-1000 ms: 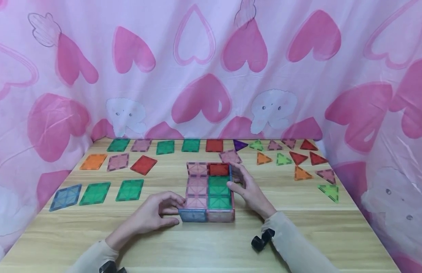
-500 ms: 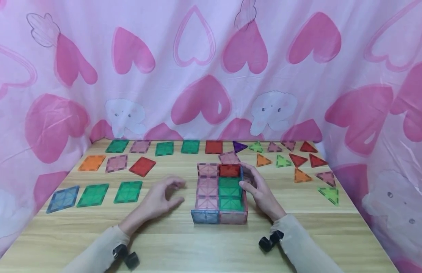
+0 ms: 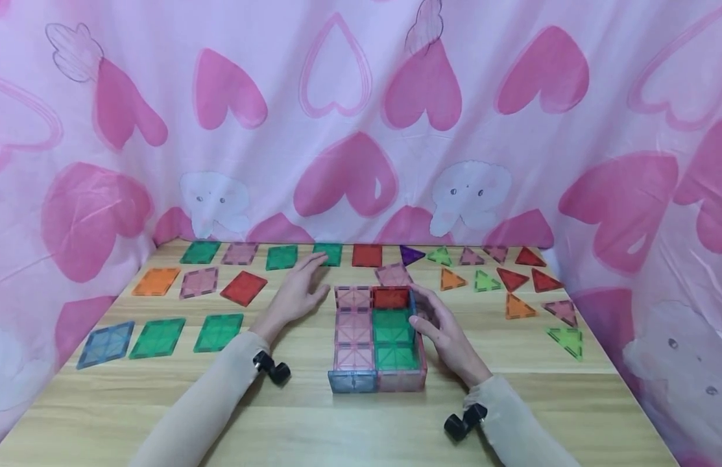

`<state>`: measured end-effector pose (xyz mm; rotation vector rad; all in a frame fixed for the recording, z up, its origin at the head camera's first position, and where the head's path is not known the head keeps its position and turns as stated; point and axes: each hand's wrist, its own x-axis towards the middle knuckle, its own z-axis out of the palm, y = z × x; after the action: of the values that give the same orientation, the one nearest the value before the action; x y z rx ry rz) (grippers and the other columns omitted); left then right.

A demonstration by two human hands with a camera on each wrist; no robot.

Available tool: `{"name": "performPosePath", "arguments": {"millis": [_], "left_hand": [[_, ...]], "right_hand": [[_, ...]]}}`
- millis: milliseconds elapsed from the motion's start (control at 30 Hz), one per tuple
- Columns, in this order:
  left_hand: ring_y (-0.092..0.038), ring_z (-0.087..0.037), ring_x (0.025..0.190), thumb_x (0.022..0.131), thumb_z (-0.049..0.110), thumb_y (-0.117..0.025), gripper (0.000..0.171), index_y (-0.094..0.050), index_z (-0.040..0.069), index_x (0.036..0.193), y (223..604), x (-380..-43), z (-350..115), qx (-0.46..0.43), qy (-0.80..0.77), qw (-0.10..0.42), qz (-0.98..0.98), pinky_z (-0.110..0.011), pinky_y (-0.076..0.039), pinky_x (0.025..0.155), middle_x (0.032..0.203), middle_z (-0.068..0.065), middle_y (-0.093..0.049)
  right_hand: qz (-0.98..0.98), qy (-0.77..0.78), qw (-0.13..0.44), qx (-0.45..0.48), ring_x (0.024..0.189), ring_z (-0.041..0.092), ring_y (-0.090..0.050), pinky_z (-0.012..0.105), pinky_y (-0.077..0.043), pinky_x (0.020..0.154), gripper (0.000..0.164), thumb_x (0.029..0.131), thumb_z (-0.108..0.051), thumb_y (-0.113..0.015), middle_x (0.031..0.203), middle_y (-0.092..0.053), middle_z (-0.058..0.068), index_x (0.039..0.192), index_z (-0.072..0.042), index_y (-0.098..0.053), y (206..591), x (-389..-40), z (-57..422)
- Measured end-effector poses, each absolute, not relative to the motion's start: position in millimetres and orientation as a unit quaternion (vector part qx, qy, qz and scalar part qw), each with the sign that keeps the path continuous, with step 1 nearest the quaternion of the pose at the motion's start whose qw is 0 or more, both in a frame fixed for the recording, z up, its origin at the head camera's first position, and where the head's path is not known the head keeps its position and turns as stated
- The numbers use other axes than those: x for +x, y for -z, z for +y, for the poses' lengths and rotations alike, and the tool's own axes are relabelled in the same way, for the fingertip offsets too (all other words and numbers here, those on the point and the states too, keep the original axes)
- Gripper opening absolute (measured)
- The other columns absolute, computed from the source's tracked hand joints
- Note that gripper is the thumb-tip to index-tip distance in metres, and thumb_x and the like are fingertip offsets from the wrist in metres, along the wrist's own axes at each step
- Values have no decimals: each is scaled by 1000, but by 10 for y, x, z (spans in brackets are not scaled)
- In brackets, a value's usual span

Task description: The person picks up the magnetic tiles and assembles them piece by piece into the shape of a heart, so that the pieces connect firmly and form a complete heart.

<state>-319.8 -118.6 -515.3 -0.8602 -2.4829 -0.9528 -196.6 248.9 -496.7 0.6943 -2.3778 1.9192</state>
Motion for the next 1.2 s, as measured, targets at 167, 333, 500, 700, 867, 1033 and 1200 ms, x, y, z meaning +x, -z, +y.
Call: {"name": "performPosePath", "arguments": {"millis": [167, 333, 500, 700, 867, 1033, 1200], "left_hand": [[-37, -48, 161, 112, 27, -65, 64, -47, -8, 163, 4958, -3145, -1128, -293, 255, 109, -915, -62, -28, 133, 171, -28, -44], [-48, -40, 140, 111, 29, -69, 52, -62, 3, 156, 4939, -3129, -1104, -284, 237, 120, -922, -56, -41, 113, 150, -21, -57], [-42, -43, 139, 106, 29, -76, 42, -73, 10, 144, 4955, -3099, -1126, -272, 260, 136, -916, -60, -37, 109, 151, -25, -54], [-46, -44, 145, 105, 34, -79, 36, -73, 15, 135, 4991, -3056, -1162, -252, 276, 127, -919, -62, -37, 112, 157, -23, -58], [-50, -37, 134, 102, 45, -82, 64, -63, 15, 155, 5010, -3015, -1177, -231, 282, 128, -922, -58, -42, 109, 148, -20, -59], [-62, -33, 115, 100, 44, -84, 77, -54, 14, 164, 4917, -3003, -1201, -245, 344, 164, -892, -52, -61, 95, 142, -20, -55], [-75, -27, 103, 91, 31, -88, 78, -57, 10, 160, 4915, -2881, -1331, -263, 419, 168, -853, -50, -62, 96, 134, -12, -60]], "right_hand": [[-756, -614, 11, 227, 154, 37, -45, 16, -41, 118, 59, 116, -5, -48, 171, -45, 20, 172, 0, -32, 4956, -1971, 2499], [-752, -617, 13, 231, 153, 39, -46, 17, -42, 118, 58, 116, -4, -48, 170, -45, 21, 172, 1, -32, 4951, -1971, 2521], [-751, -619, 6, 228, 155, 41, -43, 17, -42, 118, 59, 116, -5, -49, 172, -44, 20, 172, 0, -31, 4960, -1963, 2513], [-754, -618, -6, 221, 156, 44, -40, 14, -41, 117, 60, 116, -7, -50, 173, -43, 17, 173, -3, -31, 4950, -1944, 2494], [-755, -618, -12, 219, 157, 45, -40, 15, -41, 117, 60, 116, -7, -50, 173, -42, 19, 173, -2, -31, 4973, -1933, 2502], [-748, -625, -8, 224, 155, 43, -42, 18, -43, 117, 59, 117, -8, -49, 172, -43, 20, 173, -2, -30, 4965, -1950, 2507], [-744, -629, -7, 228, 154, 38, -45, 19, -44, 118, 59, 116, -7, -49, 172, -43, 20, 172, -1, -31, 4951, -1960, 2500]]}}
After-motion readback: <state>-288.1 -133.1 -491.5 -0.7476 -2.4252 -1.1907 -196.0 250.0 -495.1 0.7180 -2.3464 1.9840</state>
